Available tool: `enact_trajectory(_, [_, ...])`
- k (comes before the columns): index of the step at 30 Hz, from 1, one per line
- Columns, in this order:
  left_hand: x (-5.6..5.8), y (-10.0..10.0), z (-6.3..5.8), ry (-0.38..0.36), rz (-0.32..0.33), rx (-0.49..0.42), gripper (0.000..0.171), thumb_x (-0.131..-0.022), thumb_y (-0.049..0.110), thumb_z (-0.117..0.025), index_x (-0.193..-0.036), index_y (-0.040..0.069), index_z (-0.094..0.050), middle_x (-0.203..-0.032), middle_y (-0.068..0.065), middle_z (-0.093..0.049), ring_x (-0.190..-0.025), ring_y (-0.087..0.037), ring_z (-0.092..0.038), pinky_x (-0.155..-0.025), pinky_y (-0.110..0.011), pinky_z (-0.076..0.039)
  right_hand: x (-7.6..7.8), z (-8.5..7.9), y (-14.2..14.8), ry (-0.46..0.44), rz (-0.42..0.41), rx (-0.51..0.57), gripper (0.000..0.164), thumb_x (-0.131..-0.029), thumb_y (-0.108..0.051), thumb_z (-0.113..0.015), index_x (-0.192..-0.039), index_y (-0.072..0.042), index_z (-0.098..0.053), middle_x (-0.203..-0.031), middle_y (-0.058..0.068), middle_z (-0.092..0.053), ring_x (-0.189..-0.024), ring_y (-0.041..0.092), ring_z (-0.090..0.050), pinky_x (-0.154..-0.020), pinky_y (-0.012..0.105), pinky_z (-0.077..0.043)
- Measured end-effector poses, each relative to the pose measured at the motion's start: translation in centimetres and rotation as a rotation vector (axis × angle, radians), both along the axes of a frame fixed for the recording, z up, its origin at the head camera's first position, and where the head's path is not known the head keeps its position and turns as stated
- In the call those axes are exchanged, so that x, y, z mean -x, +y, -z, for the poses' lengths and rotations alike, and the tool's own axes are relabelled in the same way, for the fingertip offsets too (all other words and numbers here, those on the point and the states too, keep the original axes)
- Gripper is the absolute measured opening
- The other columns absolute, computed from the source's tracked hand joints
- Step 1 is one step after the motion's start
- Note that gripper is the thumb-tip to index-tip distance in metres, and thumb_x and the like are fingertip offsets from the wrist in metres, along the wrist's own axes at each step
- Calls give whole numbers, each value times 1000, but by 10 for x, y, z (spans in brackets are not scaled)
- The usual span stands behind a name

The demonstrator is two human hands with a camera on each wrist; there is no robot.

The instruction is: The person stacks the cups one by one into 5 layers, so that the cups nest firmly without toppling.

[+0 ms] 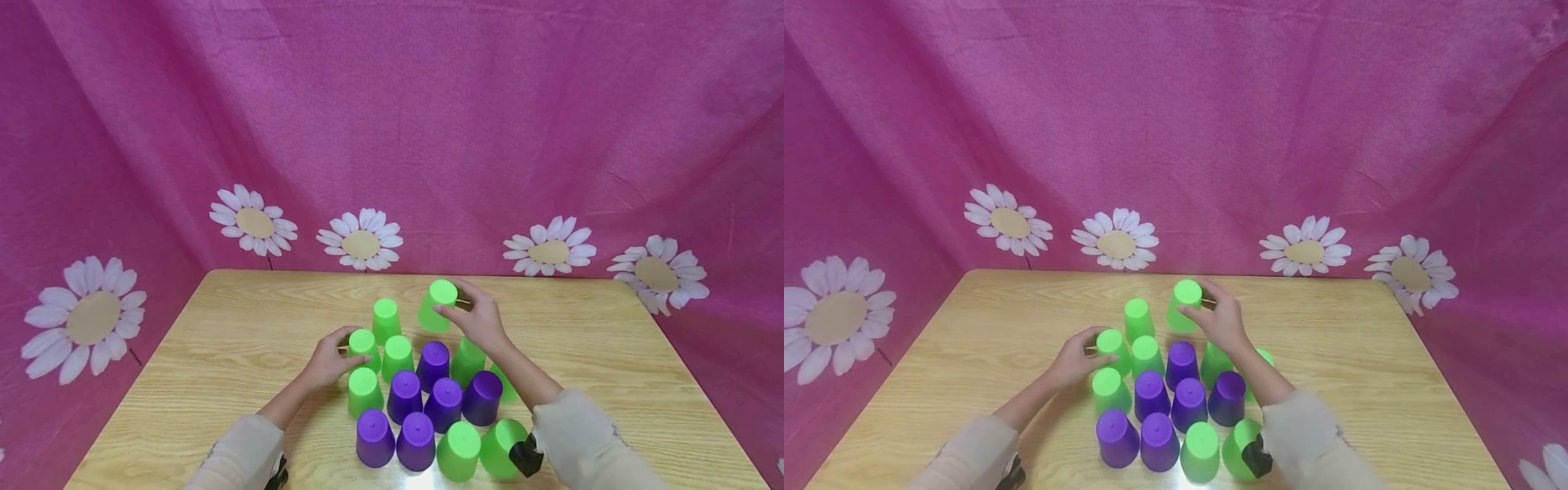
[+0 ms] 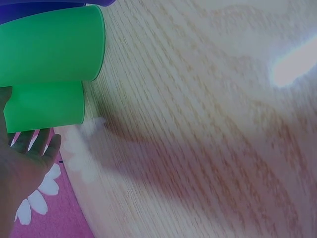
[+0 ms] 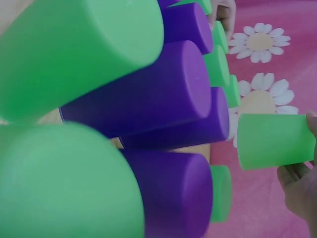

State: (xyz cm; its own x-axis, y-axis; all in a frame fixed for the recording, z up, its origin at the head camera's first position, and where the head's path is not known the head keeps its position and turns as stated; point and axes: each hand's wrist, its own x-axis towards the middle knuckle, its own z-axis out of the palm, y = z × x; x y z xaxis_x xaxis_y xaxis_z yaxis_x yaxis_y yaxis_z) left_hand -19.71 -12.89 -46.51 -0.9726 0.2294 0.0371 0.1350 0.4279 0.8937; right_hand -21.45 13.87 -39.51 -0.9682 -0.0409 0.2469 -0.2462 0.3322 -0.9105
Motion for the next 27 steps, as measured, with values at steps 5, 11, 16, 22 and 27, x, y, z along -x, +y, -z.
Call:
enact_trajectory(5, [0, 1, -1, 6, -10, 4, 45, -77, 8, -73, -119, 3, -57, -111, -10, -64, -105, -27, -59, -91, -43, -51, 5, 7, -9, -54, 24, 10, 50, -77, -2, -72, -123, 3, -54, -114, 26, -62, -109, 36, -59, -95, 39, -50])
enact_trajectory(11, [0, 2, -3, -1, -26, 3, 44, -77, 8, -74, -118, 5, -58, -111, -9, -64, -105, -26, -59, -92, -42, -50, 13, 15, -15, -93, 25, -10, 50, -78, -3, -71, -124, 5, -52, -117, 27, -60, -112, 37, -57, -97, 40, -48])
enact_trajectory(16, [0, 2, -3, 12, -25, -3, 44, -77, 9, -74, -117, 3, -58, -109, -11, -64, -103, -27, -60, -90, -42, -51, 17, 23, -20, -141, 9, -56, 50, -80, -4, -69, -125, 5, -51, -120, 26, -58, -115, 36, -55, -99, 40, -47])
enact_trajectory(22, [0, 2, -1, 26, -16, 0, 44, -77, 8, -74, -117, 2, -58, -109, -12, -64, -103, -28, -60, -89, -42, -52, 22, 31, -25, -176, 25, -142, 46, -79, -4, -71, -120, 6, -54, -115, 25, -61, -109, 37, -58, -93, 40, -51])
enact_trajectory(27, [-1, 3, -1, 13, -16, -5, 44, -77, 7, -73, -118, 3, -58, -109, -10, -65, -104, -27, -60, -90, -42, -51, 24, 32, -26, -180, 21, -222, 43, -76, -4, -71, -115, 7, -57, -108, 23, -63, -100, 34, -60, -86, 40, -53])
